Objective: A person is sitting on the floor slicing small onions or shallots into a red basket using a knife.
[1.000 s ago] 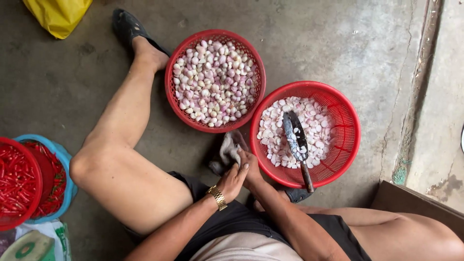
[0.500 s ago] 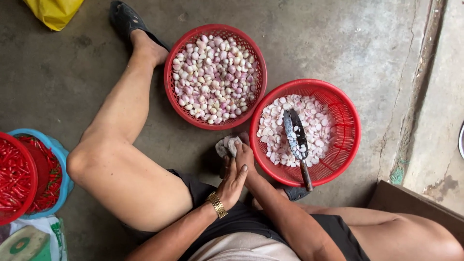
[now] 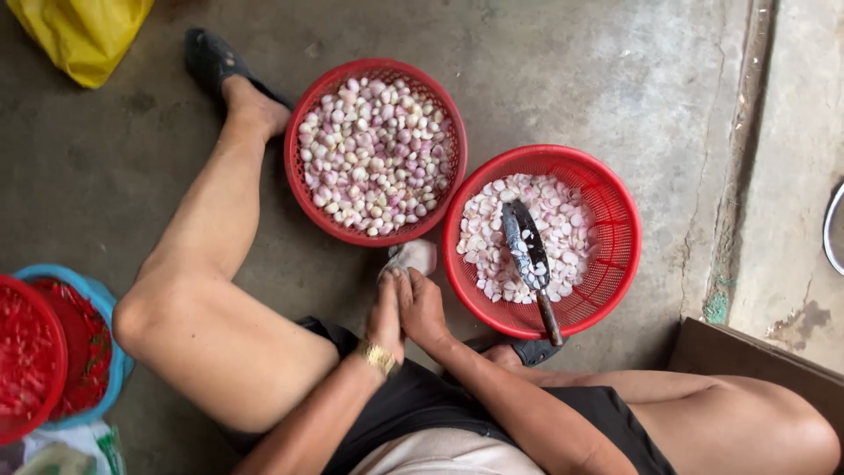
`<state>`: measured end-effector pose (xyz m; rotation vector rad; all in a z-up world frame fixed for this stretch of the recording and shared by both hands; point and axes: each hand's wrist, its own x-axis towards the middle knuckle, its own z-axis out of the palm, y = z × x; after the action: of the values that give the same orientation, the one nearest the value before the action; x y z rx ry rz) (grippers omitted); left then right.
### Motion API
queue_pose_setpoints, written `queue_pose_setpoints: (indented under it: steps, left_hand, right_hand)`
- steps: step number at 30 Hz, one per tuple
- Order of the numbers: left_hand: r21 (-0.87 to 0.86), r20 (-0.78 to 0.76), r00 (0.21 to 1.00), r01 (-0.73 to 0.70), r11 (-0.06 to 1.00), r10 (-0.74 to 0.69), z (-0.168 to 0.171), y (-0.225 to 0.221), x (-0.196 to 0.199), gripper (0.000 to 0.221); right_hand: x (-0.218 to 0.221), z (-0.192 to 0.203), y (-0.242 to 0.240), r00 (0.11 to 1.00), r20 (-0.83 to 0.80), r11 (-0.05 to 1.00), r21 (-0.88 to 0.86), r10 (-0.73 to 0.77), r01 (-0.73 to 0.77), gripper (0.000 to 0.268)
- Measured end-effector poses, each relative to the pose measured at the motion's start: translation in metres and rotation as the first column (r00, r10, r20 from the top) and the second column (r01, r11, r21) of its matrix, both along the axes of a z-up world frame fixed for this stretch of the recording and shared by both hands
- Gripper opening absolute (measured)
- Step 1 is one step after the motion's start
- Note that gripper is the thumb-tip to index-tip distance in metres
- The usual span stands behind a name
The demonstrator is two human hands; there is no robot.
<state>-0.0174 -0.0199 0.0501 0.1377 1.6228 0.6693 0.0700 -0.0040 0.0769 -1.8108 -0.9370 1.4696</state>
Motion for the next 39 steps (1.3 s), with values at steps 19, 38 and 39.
queue_pose_setpoints:
  steps: [19,38,39]
  left_hand:
    - [0.44,0.23,0.962,0.033,0.897,-0.148,-0.037,0.394,-0.129,0.085]
    - [0.169,-0.804,0.426,0.832,0.528,-0.414,0.09,0.13,-0.029,0.019]
    - [0.216,-0.87,0.381,0.865,0.453,-0.313,0.078,0.147,-0.03,0.016]
  right_hand:
    - [0.015,-0.078,-0.015,0.704,-0.623,0.939,-0.262,-0.341,0.223,0.032]
    - [-0.01,-0.125,-0.07,0.878,0.03,0.879,0.012,0.477,-0.477,0.061]
    - [-0.019,-0.14,-0.083,0.709,-0.01,0.705,-0.097,0.705,-0.702,0.071]
